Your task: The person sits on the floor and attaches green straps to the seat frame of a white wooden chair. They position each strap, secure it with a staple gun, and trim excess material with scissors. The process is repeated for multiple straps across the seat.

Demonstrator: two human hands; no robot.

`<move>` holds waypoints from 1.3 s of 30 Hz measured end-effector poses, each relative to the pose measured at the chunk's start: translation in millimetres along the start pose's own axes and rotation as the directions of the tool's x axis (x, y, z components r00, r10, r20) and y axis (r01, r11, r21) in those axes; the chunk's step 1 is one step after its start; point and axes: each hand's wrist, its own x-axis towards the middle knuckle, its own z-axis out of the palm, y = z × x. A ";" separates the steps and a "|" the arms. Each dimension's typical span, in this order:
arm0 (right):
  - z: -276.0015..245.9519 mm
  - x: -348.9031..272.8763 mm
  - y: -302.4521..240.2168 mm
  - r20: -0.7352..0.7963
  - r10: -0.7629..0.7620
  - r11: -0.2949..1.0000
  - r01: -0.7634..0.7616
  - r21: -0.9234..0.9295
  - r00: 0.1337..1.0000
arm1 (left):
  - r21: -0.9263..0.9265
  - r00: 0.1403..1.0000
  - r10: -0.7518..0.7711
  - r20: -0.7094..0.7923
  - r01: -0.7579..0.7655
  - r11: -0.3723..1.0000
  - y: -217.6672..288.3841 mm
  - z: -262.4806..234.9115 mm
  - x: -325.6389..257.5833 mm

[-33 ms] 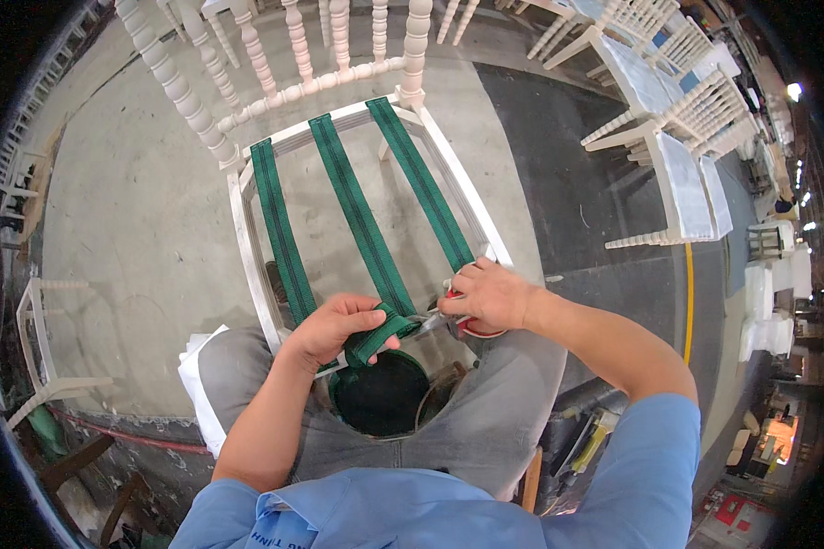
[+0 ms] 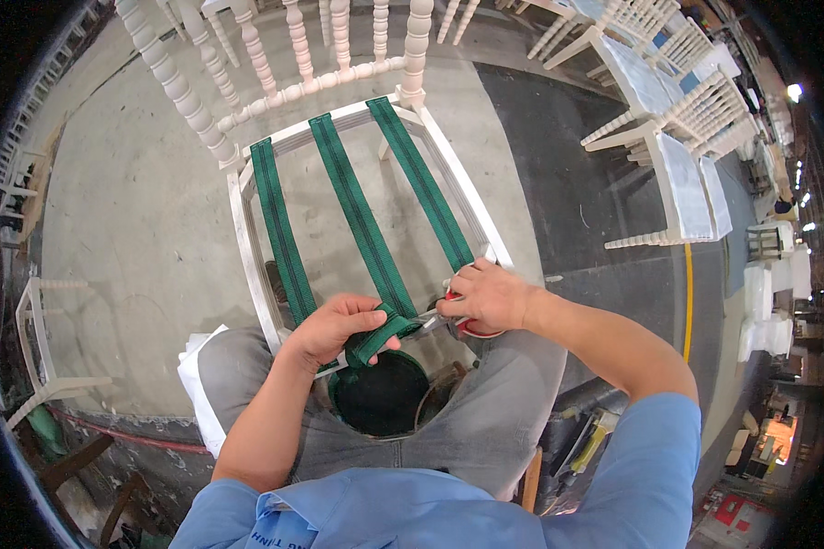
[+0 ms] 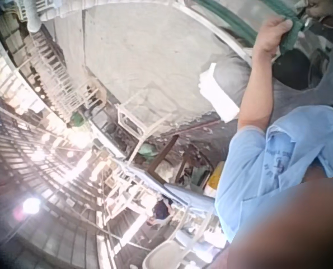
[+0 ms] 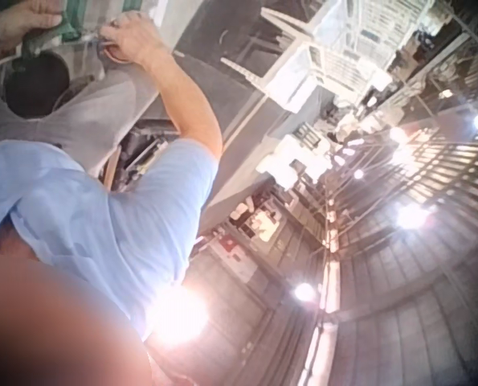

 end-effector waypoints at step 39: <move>153.2 -383.8 -440.7 0.069 0.792 -0.574 -0.701 0.424 -0.607 | 0.080 0.952 0.239 0.191 -0.258 0.963 -50.7 106.1 -15.0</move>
